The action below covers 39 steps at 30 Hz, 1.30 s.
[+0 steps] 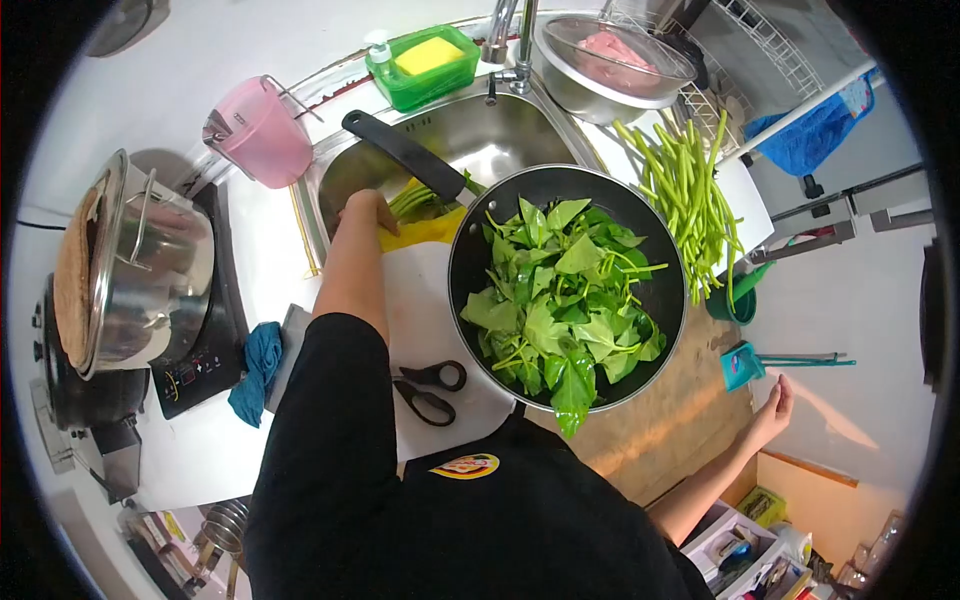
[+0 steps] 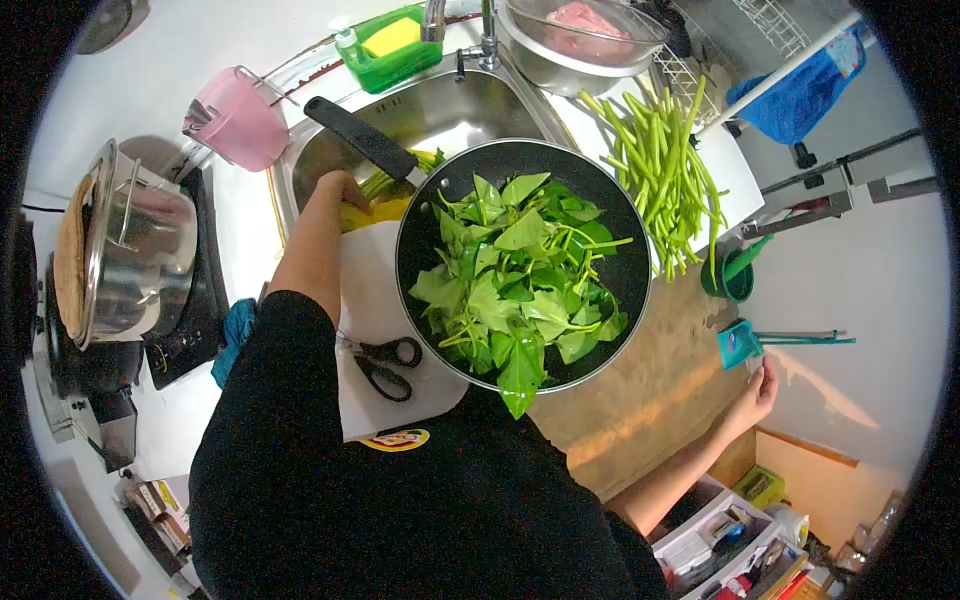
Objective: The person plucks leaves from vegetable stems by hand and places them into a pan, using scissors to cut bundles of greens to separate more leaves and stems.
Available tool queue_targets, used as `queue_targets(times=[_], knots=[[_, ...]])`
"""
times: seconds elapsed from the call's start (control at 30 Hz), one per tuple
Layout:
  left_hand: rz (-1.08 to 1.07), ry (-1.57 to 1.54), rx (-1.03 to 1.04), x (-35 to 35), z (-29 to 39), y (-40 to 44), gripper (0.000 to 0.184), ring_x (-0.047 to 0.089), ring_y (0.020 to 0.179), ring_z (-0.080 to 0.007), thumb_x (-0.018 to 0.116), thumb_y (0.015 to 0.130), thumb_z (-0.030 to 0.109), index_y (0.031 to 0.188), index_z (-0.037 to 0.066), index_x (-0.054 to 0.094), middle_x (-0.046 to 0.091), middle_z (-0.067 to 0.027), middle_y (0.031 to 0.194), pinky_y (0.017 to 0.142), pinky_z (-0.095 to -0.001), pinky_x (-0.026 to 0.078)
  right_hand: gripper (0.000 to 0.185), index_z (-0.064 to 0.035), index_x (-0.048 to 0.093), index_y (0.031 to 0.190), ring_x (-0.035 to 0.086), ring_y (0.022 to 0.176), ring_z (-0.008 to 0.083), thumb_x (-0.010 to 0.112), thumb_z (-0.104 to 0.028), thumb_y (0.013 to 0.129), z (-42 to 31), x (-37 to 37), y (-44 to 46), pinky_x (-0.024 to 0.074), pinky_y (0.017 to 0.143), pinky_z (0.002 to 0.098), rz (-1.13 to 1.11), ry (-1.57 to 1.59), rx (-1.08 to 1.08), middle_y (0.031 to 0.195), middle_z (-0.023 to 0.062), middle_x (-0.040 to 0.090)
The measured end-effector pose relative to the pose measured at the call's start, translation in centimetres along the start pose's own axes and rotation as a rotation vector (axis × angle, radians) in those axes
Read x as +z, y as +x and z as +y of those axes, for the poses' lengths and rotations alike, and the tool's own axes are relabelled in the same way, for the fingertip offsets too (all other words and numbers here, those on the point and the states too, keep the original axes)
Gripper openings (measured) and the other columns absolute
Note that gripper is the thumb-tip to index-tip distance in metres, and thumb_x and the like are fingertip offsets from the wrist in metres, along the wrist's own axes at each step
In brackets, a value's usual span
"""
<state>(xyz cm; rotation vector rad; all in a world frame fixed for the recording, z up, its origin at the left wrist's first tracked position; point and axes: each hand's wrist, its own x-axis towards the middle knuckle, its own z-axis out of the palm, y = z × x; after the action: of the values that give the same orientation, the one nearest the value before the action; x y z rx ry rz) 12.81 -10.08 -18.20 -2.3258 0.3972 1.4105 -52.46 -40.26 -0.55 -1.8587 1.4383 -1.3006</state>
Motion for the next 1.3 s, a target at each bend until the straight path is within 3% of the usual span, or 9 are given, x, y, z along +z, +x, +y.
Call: queue_targets(times=[0.13, 0.2, 0.27, 0.37, 0.47, 0.67, 0.77, 0.97, 1.3], knots=[[0.089, -0.24, 0.168, -1.2, -1.6, 5.3, 0.062, 0.052, 0.109, -0.0229, 0.075, 0.061, 0.046, 0.116, 0.02, 0.061, 0.053, -0.0068, 0.125, 0.086, -0.0401, 0.046, 0.025, 0.0039, 0.057, 0.109, 0.053, 0.101, 0.0176, 0.049, -0.01, 0.09, 0.0, -0.6, -0.2, 0.0373, 0.092, 0.0295, -0.011, 0.008, -0.005, 0.106, 0.0106, 0.06], [0.133, -0.273, 0.281, -3.0, -1.9, -3.1, 0.049, 0.054, 0.106, -0.0219, 0.072, 0.067, 0.042, 0.111, 0.025, 0.064, 0.058, -0.0054, 0.119, 0.079, -0.0398, 0.049, 0.025, 0.003, 0.057, 0.109, 0.053, 0.099, 0.0163, 0.05, -0.01, 0.09, -0.5, 0.0, -0.1, 0.0381, 0.091, 0.029, -0.025, 0.059, -0.007, 0.106, 0.0092, 0.059], [0.32, -0.397, 0.285, -2.1, -2.4, -11.7, 0.038, 0.064, 0.078, -0.0251, 0.066, 0.069, 0.031, 0.095, 0.004, 0.068, 0.066, -0.0125, 0.091, 0.068, -0.0356, 0.051, 0.024, 0.0013, 0.058, 0.11, 0.053, 0.097, 0.0142, 0.051, -0.011, 0.089, -4.3, 1.5, -0.8, 0.0397, 0.089, 0.028, -0.033, 0.128, 0.002, 0.108, 0.007, 0.058], [0.504, -0.744, 0.379, -0.4, -6.3, -12.2, 0.041, 0.064, 0.072, -0.0229, 0.069, 0.068, 0.03, 0.093, -0.003, 0.066, 0.066, -0.0112, 0.084, 0.062, -0.0337, 0.05, 0.025, 0.0023, 0.056, 0.111, 0.053, 0.088, 0.0135, 0.05, -0.01, 0.09, -11.7, 4.5, -3.4, 0.0427, 0.081, 0.0272, -0.203, 0.428, -0.023, 0.107, 0.0081, 0.056], [0.547, -1.111, 0.507, 4.3, -9.4, -17.2, 0.042, 0.063, 0.067, -0.0199, 0.071, 0.07, 0.028, 0.092, -0.007, 0.064, 0.066, -0.0119, 0.081, 0.058, -0.031, 0.05, 0.017, -0.0006, 0.058, 0.101, 0.054, 0.082, 0.0124, 0.055, -0.006, 0.085, -19.6, 7.5, -8.7, 0.0455, 0.071, 0.0246, -0.532, 0.51, -0.265, 0.104, 0.01, 0.057], [0.632, -1.567, 0.487, 15.2, -10.0, -26.9, 0.041, 0.061, 0.062, -0.0149, 0.066, 0.08, 0.03, 0.097, -0.007, 0.06, 0.064, -0.0091, 0.079, 0.055, -0.0262, 0.047, 0.016, -0.0015, 0.059, 0.091, 0.055, 0.076, 0.0256, 0.061, -0.002, 0.075, -25.7, 13.7, -20.9, 0.0458, 0.067, 0.0325, -1.748, 0.714, -0.668, 0.085, 0.0082, 0.054], [0.678, -1.701, 0.499, 20.3, -8.4, -29.5, 0.041, 0.058, 0.07, -0.0111, 0.062, 0.085, 0.033, 0.101, -0.004, 0.059, 0.063, -0.0059, 0.084, 0.062, -0.0236, 0.045, 0.023, 0.0017, 0.055, 0.096, 0.051, 0.09, 0.0279, 0.059, -0.003, 0.074, -23.1, 15.6, -25.9, 0.0445, 0.076, 0.0367, -1.546, 0.436, -0.995, 0.092, 0.0126, 0.052], [0.577, -2.02, 0.57, 26.5, -3.8, -28.6, 0.045, 0.051, 0.107, -0.0196, 0.045, 0.094, 0.03, 0.13, 0.003, 0.036, 0.05, -0.0113, 0.119, 0.087, -0.0309, 0.043, 0.03, 0.0056, 0.047, 0.099, 0.043, 0.102, 0.0364, 0.055, -0.004, 0.072, -21.1, 15.1, -27.5, 0.0392, 0.087, 0.0428, -1.374, 0.069, -0.929, 0.105, 0.02, 0.044], [0.121, -1.992, 0.786, 26.5, -1.9, -29.5, 0.041, 0.057, 0.099, -0.0216, 0.05, 0.092, 0.026, 0.124, 0.003, 0.041, 0.055, -0.0096, 0.114, 0.082, -0.0373, 0.048, 0.027, 0.0003, 0.051, 0.087, 0.049, 0.093, 0.0326, 0.065, -0.012, 0.067, -21.8, 15.1, -27.4, 0.0438, 0.076, 0.0401, -1.136, -0.146, -0.945, 0.095, 0.0161, 0.046]])
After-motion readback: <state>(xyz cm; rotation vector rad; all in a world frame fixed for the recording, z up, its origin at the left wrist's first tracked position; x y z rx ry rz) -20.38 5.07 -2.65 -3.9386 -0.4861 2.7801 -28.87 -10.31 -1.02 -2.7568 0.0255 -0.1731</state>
